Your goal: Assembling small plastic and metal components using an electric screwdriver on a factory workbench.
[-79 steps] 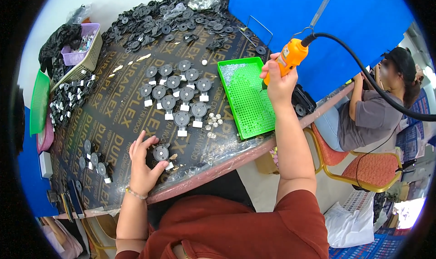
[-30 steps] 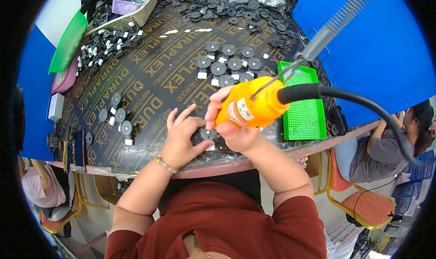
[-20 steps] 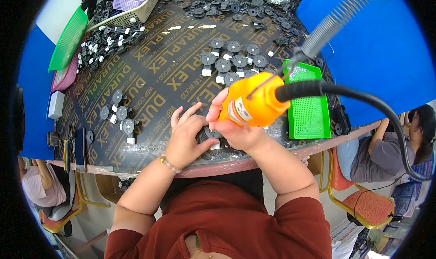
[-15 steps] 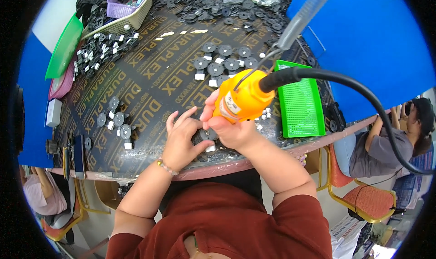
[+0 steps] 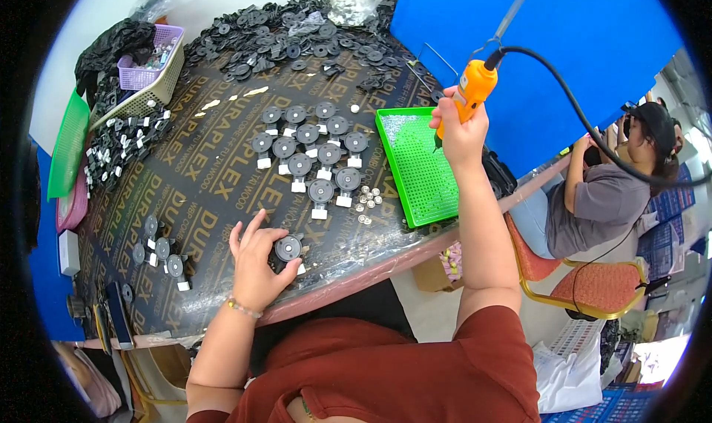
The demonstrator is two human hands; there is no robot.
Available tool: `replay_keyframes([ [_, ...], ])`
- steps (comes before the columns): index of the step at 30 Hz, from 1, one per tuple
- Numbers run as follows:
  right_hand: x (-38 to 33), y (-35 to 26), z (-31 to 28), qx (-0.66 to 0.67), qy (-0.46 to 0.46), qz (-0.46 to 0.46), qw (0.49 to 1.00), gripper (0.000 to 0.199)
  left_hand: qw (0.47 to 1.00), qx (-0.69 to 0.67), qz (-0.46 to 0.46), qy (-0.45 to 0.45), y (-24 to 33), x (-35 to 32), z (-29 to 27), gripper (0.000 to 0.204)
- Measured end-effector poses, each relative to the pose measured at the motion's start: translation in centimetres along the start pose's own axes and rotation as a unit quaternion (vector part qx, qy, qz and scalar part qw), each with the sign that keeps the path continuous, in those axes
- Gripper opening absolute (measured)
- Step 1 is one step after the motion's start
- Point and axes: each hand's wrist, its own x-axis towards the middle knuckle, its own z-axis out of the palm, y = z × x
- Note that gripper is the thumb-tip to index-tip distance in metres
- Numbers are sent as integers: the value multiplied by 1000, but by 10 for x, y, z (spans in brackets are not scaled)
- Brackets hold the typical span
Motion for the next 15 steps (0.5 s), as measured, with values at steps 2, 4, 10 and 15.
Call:
replay_keyframes([
  [2, 0, 16, -12, 5, 19, 32, 999, 26, 1000, 8, -4, -8, 0, 0, -1, 45],
  [4, -2, 25, -17, 1, 18, 37, 999, 25, 1000, 8, -10, -11, 0, 1, -1, 48],
  [10, -6, 32, -19, 8, 30, 17, 999, 25, 1000, 7, -9, -10, 1, 3, -1, 55],
  [15, -8, 28, -20, -11, 55, 24, 998, 22, 999, 8, -22, -21, 1, 2, -3, 55],
])
